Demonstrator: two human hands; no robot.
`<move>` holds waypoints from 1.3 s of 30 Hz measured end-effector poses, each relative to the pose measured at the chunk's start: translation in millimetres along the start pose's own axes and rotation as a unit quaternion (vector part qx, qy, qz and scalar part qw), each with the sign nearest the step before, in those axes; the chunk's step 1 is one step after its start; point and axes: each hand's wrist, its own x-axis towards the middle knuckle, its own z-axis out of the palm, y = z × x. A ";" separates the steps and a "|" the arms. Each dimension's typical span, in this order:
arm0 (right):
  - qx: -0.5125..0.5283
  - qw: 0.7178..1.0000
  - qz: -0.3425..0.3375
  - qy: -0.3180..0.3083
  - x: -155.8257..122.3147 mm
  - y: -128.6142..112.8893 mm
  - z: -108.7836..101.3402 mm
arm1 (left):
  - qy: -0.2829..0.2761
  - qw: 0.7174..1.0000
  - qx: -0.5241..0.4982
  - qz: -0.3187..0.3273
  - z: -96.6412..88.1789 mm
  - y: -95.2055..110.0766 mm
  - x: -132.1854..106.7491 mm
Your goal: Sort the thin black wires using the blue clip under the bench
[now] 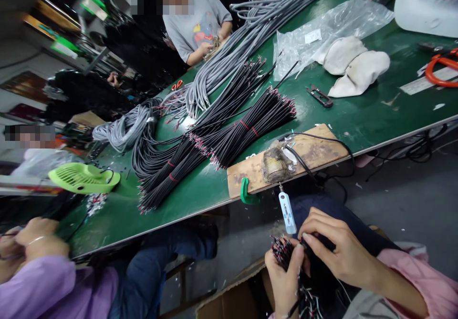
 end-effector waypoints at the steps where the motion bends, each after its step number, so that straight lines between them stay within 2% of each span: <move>1: -0.005 1.000 0.002 0.005 0.0 0.5 -0.4 | -0.004 1.000 -0.007 -0.006 1.0 1.6 -0.5; 4: 0.002 1.000 0.012 0.003 0.3 2.9 -1.8 | -0.006 0.999 -0.038 -0.014 3.2 6.5 -1.7; 8: 0.072 0.996 0.055 -0.018 2.3 4.4 -3.3 | 0.012 0.998 -0.062 -0.014 4.0 10.9 -2.8; 12: 0.118 0.991 0.055 -0.025 8.2 2.6 -2.6 | -0.008 0.998 -0.059 -0.031 5.2 15.4 -2.3; 14: 0.157 0.983 0.087 -0.039 15.6 1.4 -3.0 | -0.022 0.997 -0.074 0.002 5.3 18.5 -0.1; 17: 0.238 0.956 0.163 -0.045 34.4 -1.5 -4.9 | -0.058 0.992 -0.078 0.077 2.5 24.0 5.1; 21: 0.274 0.941 0.192 -0.048 61.9 -8.2 -3.7 | -0.093 0.981 -0.021 0.171 -3.6 33.1 12.3; 25: 0.348 0.908 0.228 -0.054 70.2 -12.2 2.4 | -0.093 0.969 0.015 0.230 -2.1 41.7 18.7; 31: 0.483 0.835 0.252 -0.070 63.0 -9.7 7.6 | -0.056 0.981 0.009 0.185 10.5 41.0 23.4; 34: 0.517 0.814 0.260 -0.059 58.6 -0.7 7.3 | -0.040 0.987 -0.043 0.147 15.0 39.3 21.5; 37: 0.504 0.826 0.252 -0.024 51.2 13.3 2.4 | -0.043 0.989 -0.067 0.129 16.7 40.7 18.5; 39: 0.452 0.857 0.249 -0.011 44.9 20.5 -4.2 | -0.055 0.989 -0.071 0.120 16.0 41.7 16.7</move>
